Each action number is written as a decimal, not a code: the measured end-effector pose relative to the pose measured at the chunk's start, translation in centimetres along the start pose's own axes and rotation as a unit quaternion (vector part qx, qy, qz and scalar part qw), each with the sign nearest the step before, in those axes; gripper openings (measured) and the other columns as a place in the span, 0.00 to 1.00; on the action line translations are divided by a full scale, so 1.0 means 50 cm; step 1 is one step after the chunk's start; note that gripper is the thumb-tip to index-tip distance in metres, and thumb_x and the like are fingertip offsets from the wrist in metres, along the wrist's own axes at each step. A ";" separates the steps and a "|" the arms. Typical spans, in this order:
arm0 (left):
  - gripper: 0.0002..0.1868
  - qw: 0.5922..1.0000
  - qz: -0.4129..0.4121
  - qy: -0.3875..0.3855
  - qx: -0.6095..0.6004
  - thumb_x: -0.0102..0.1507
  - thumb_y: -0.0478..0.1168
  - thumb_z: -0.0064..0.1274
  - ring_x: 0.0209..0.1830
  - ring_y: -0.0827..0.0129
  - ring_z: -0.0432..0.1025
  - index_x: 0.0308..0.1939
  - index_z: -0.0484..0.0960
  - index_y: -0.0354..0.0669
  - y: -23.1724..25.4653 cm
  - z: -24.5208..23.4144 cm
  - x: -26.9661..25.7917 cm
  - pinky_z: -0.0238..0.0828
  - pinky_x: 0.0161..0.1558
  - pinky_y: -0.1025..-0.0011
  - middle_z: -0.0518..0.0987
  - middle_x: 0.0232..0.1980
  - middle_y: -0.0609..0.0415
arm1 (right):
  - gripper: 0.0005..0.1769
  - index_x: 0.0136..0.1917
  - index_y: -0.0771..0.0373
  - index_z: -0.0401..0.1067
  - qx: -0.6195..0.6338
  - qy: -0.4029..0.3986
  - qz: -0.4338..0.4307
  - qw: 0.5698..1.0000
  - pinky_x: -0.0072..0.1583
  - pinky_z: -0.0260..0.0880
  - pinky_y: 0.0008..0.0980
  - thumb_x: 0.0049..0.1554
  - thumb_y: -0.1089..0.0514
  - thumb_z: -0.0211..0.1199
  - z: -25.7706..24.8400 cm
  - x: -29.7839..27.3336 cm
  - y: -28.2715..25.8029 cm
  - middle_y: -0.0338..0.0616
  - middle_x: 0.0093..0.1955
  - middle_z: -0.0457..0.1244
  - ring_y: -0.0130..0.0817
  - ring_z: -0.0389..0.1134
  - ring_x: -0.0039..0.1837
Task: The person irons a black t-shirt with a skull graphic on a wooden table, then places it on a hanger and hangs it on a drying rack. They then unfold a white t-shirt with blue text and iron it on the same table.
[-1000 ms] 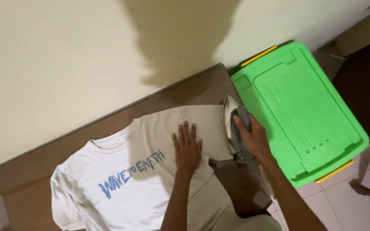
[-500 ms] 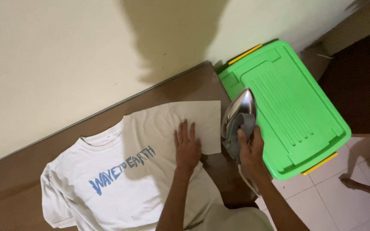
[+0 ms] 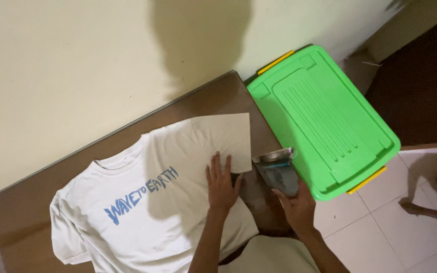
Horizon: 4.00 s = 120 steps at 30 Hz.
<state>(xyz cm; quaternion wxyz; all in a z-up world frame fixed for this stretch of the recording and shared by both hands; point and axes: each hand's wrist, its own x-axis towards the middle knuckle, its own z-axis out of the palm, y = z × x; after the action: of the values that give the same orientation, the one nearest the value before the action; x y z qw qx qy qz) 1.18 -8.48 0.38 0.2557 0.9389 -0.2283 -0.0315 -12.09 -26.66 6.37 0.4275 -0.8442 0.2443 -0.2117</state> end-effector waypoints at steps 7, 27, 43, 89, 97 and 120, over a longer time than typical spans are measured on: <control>0.43 0.999 -0.032 -0.018 0.023 0.66 0.58 0.50 0.82 0.44 0.40 0.78 0.53 0.41 -0.046 -0.017 -0.085 0.35 0.76 0.43 0.46 0.82 0.38 | 0.28 0.61 0.75 0.68 -0.044 0.002 -0.011 0.999 0.48 0.77 0.37 0.54 0.57 0.75 0.027 -0.082 0.042 0.59 0.58 0.67 0.47 0.75 0.53; 0.34 0.998 -0.029 0.057 -0.004 0.72 0.52 0.41 0.80 0.45 0.47 0.77 0.57 0.38 -0.129 -0.027 -0.031 0.39 0.76 0.46 0.54 0.80 0.39 | 0.16 0.57 0.65 0.75 -0.074 -0.042 0.027 0.996 0.50 0.76 0.39 0.64 0.51 0.62 -0.130 0.257 0.178 0.48 0.53 0.71 0.39 0.74 0.53; 0.30 0.996 -0.026 0.042 0.077 0.69 0.35 0.37 0.84 0.55 0.48 0.77 0.57 0.35 -0.170 0.017 0.180 0.41 0.81 0.56 0.56 0.82 0.42 | 0.18 0.50 0.63 0.76 -0.185 -0.332 -0.109 0.919 0.54 0.71 0.43 0.55 0.47 0.70 0.295 0.532 0.133 0.50 0.44 0.68 0.46 0.69 0.50; 0.43 0.994 0.011 -0.035 0.103 0.68 0.65 0.40 0.83 0.45 0.37 0.81 0.52 0.52 -0.094 -0.011 0.211 0.32 0.77 0.43 0.41 0.84 0.40 | 0.25 0.65 0.61 0.68 -0.052 -0.379 0.219 0.898 0.60 0.74 0.41 0.55 0.72 0.57 -0.100 0.214 0.282 0.45 0.63 0.67 0.39 0.71 0.63; 0.39 0.996 0.009 -0.032 0.087 0.72 0.58 0.38 0.84 0.47 0.38 0.81 0.49 0.45 -0.047 0.007 0.092 0.32 0.78 0.43 0.42 0.84 0.41 | 0.51 0.69 0.68 0.62 -0.012 -0.327 -0.017 0.945 0.62 0.65 0.53 0.38 0.57 0.85 -0.063 0.046 0.110 0.61 0.63 0.60 0.55 0.62 0.64; 0.34 0.999 0.011 -0.024 0.045 0.71 0.53 0.43 0.83 0.49 0.43 0.75 0.59 0.35 -0.049 0.019 -0.062 0.35 0.78 0.48 0.49 0.82 0.38 | 0.12 0.57 0.64 0.66 0.093 -0.308 0.112 0.940 0.41 0.70 0.37 0.62 0.57 0.60 0.034 0.229 -0.044 0.47 0.37 0.62 0.32 0.65 0.36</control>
<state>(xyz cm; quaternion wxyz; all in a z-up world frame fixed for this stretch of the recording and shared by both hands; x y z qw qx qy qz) -0.73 -5.66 -1.82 0.2083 0.9457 -0.2462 -0.0405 -1.55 -31.25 8.97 0.5796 -0.7916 0.1731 0.0858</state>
